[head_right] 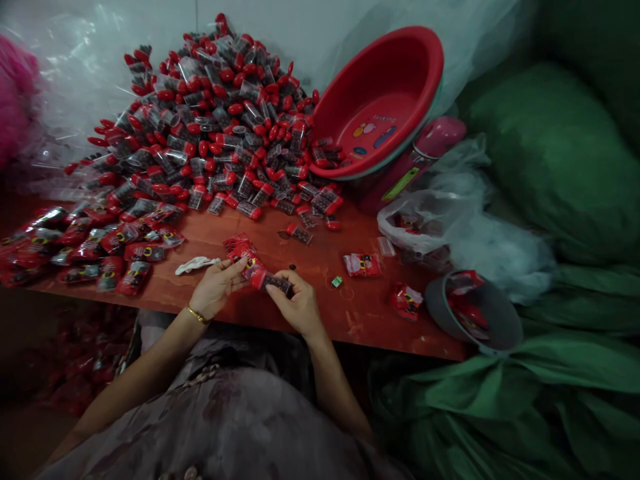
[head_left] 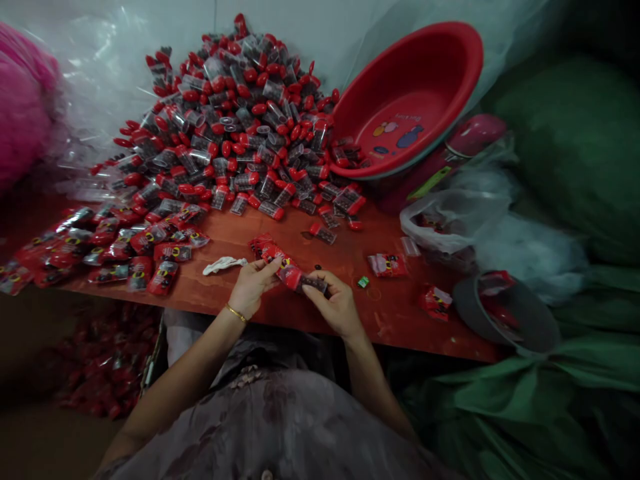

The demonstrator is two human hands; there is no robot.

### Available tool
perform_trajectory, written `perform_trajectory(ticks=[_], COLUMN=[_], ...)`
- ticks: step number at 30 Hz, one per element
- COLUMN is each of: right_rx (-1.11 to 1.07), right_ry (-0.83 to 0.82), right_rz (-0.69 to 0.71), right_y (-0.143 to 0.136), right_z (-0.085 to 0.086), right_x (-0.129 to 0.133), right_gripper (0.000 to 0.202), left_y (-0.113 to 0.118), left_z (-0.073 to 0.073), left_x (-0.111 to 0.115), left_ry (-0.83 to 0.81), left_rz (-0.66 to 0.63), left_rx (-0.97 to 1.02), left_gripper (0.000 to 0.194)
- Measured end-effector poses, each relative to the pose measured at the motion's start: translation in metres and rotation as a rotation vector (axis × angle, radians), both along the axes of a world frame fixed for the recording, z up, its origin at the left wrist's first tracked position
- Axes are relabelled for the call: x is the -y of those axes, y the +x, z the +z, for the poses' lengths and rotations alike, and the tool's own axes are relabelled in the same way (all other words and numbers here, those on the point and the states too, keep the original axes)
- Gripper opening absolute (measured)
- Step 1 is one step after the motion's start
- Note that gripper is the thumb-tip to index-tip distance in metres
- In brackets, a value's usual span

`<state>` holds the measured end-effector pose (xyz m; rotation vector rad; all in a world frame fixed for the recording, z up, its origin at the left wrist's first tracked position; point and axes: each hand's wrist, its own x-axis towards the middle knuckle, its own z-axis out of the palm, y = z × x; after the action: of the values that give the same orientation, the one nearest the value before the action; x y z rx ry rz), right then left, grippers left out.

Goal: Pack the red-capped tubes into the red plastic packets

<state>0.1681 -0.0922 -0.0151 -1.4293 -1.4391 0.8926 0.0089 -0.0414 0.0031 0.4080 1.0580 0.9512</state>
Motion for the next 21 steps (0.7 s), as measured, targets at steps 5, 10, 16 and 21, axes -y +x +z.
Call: perform_trajectory(ticks=[5,10,16,21], right_rx=[-0.07,-0.134,0.022,-0.051], right_ry=[-0.02,-0.006,0.104,0.046], right_rz=[-0.052,-0.076,-0.246,-0.112], right_y=[-0.008,-0.021,-0.039,-0.039], right_z=[-0.006,-0.011,-0.017,-0.015], right_x=[0.001,0.002,-0.003,-0.007], right_gripper=[0.018,0.022,0.019,0.02], left_y=[0.0,0.006,0.016,0.011], left_z=[0.0,-0.007,-0.021,-0.017], left_x=[0.002,0.008,0.018,0.011], left_ry=[0.011,0.106,0.155,0.157], left_rz=[0.011,0.028,0.025,0.061], left_rx=[-0.004,0.043,0.065,0.044], left_gripper=[0.033,0.038,0.037,0.037])
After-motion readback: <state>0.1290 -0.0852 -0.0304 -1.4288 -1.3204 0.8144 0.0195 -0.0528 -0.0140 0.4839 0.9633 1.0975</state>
